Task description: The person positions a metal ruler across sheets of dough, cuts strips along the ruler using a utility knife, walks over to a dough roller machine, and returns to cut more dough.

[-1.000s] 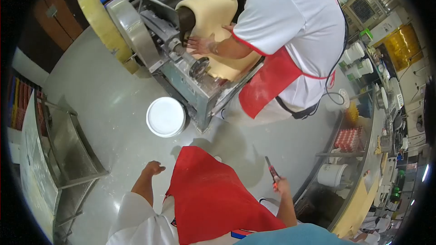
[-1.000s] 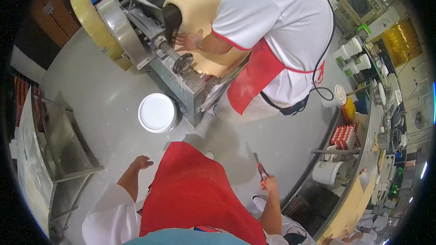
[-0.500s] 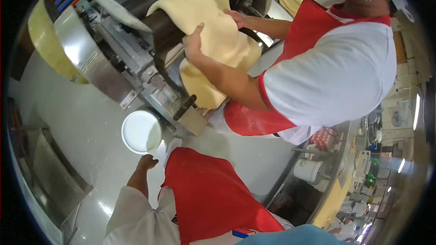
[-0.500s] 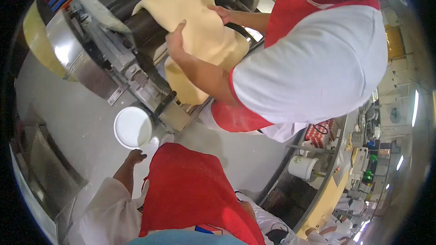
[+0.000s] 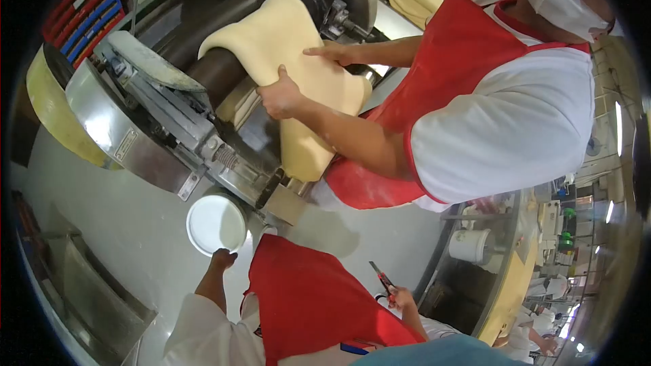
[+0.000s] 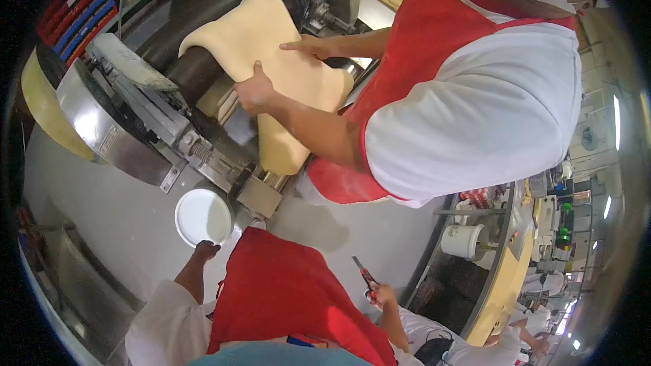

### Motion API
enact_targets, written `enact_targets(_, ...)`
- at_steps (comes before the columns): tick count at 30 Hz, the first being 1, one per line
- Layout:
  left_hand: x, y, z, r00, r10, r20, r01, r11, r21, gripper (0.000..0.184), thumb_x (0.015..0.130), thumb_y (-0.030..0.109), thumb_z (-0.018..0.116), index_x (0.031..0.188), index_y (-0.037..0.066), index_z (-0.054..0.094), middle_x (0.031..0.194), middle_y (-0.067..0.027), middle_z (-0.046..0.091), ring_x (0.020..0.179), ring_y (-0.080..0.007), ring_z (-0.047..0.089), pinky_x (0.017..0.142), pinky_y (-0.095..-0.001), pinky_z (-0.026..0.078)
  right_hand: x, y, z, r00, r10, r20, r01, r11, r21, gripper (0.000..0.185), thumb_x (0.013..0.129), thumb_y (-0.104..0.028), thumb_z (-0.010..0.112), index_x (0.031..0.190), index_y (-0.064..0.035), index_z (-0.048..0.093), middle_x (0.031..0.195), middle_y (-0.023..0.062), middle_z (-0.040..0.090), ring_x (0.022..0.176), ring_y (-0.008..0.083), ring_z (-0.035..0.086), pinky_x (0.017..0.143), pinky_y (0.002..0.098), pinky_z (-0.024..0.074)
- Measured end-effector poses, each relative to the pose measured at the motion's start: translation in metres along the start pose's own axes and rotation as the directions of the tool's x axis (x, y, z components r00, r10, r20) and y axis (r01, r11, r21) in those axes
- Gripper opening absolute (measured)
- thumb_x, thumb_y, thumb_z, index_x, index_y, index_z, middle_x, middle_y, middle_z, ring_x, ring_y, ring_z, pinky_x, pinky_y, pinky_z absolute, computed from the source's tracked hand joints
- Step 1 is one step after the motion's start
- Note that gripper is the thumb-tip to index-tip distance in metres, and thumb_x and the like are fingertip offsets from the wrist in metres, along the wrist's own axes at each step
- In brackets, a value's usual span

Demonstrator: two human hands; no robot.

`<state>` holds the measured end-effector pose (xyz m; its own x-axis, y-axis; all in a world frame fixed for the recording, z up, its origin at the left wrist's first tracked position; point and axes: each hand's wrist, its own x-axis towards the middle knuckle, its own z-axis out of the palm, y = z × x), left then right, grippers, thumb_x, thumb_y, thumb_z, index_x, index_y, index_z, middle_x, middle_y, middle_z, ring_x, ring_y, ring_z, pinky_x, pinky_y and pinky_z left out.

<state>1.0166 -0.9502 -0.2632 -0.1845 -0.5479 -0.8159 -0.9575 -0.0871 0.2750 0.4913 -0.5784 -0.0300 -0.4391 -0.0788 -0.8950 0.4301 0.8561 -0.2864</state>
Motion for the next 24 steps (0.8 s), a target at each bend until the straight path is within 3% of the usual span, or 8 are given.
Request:
enact_targets(2, 0.000, -0.004, -0.004, 0.999, 0.024, 0.036, -0.030, 0.987, 0.156, 0.060, 0.090, 0.051, 0.062, 0.115, -0.003, 0.072, 0.126, -0.0244, 0.068, 0.121, -0.0381, 0.063, 0.107, -0.0451, 0.048, 0.010, 0.017, 0.000, 0.999, -0.038, 0.029, 0.037, 0.999, 0.021, 0.029, 0.102, -0.034, 0.062, 0.094, -0.0062, 0.061, 0.070, 0.0067, 0.061, 0.050, 0.0177, 0.055, 0.044, 0.0351, 0.0473)
enact_targets(4, -0.017, -0.002, -0.006, 0.998, -0.042, -0.043, 0.043, 0.999, 0.023, 0.058, 0.087, 0.049, 0.067, 0.110, -0.003, 0.073, 0.119, -0.0234, 0.071, 0.116, -0.0379, 0.067, 0.102, -0.0446, 0.052, 0.048, 0.059, -0.008, 0.991, -0.117, 0.069, 0.113, 0.992, 0.056, 0.031, 0.102, -0.035, 0.062, 0.093, -0.0060, 0.062, 0.069, 0.0057, 0.060, 0.050, 0.0170, 0.055, 0.045, 0.0342, 0.0473)
enact_targets(8, -0.016, 0.001, -0.006, 1.000, -0.020, -0.018, 0.021, 0.994, 0.103, 0.060, 0.085, 0.051, 0.069, 0.110, -0.003, 0.073, 0.121, -0.0240, 0.070, 0.117, -0.0369, 0.066, 0.101, -0.0437, 0.052, 0.045, 0.075, -0.003, 0.982, -0.121, 0.144, 0.097, 0.982, 0.164, 0.033, 0.102, -0.039, 0.061, 0.096, -0.0065, 0.066, 0.068, 0.0047, 0.061, 0.051, 0.0163, 0.055, 0.045, 0.0330, 0.0461)
enact_targets(11, -0.019, 0.022, -0.020, 0.998, -0.033, -0.047, 0.042, 0.978, 0.203, 0.059, 0.085, 0.051, 0.068, 0.110, -0.002, 0.074, 0.120, -0.0245, 0.070, 0.115, -0.0384, 0.067, 0.101, -0.0443, 0.052, 0.017, 0.076, -0.001, 0.982, -0.174, 0.074, 0.178, 0.983, -0.051, 0.035, 0.102, -0.042, 0.060, 0.099, -0.0086, 0.069, 0.070, 0.0037, 0.063, 0.054, 0.0153, 0.057, 0.049, 0.0314, 0.0475)
enact_targets(14, -0.025, 0.037, -0.025, 0.987, 0.073, -0.146, -0.043, 0.980, 0.197, 0.059, 0.085, 0.052, 0.068, 0.110, -0.002, 0.074, 0.118, -0.0247, 0.071, 0.113, -0.0399, 0.067, 0.100, -0.0446, 0.052, 0.093, 0.139, -0.016, 0.924, -0.356, 0.139, 0.376, 0.781, -0.499, 0.034, 0.102, -0.042, 0.060, 0.096, -0.0101, 0.070, 0.070, 0.0028, 0.064, 0.056, 0.0160, 0.058, 0.051, 0.0328, 0.0479)
enact_targets(16, -0.043, 0.054, -0.036, 0.991, 0.089, -0.096, -0.074, 0.986, 0.152, 0.071, 0.091, 0.061, 0.058, 0.126, 0.000, 0.069, 0.135, -0.0242, 0.063, 0.127, -0.0388, 0.059, 0.110, -0.0434, 0.045, 0.107, 0.155, -0.017, 0.945, -0.318, 0.082, 0.328, 0.929, -0.171, 0.033, 0.102, -0.039, 0.060, 0.090, -0.0102, 0.069, 0.068, 0.0028, 0.064, 0.056, 0.0174, 0.057, 0.053, 0.0363, 0.0476)
enact_targets(17, -0.042, 0.060, -0.036, 0.989, 0.113, -0.095, -0.097, 0.983, 0.155, 0.077, 0.091, 0.060, 0.059, 0.138, 0.000, 0.061, 0.142, -0.0227, 0.059, 0.133, -0.0372, 0.055, 0.114, -0.0413, 0.042, 0.100, 0.147, -0.019, 0.943, -0.320, 0.092, 0.332, 0.924, -0.191, 0.033, 0.102, -0.039, 0.060, 0.090, -0.0102, 0.069, 0.068, 0.0028, 0.064, 0.056, 0.0174, 0.057, 0.053, 0.0363, 0.0476)
enact_targets(24, -0.109, 0.069, -0.025, 0.968, 0.106, -0.229, -0.102, 0.994, 0.029, 0.072, 0.091, 0.052, 0.063, 0.139, -0.002, 0.059, 0.141, -0.0246, 0.059, 0.131, -0.0389, 0.057, 0.112, -0.0423, 0.044, 0.103, 0.084, -0.018, 0.992, -0.126, -0.013, 0.126, 0.992, -0.022, 0.033, 0.100, -0.037, 0.062, 0.092, -0.0049, 0.062, 0.069, 0.0087, 0.060, 0.056, 0.0212, 0.058, 0.052, 0.0413, 0.0504)
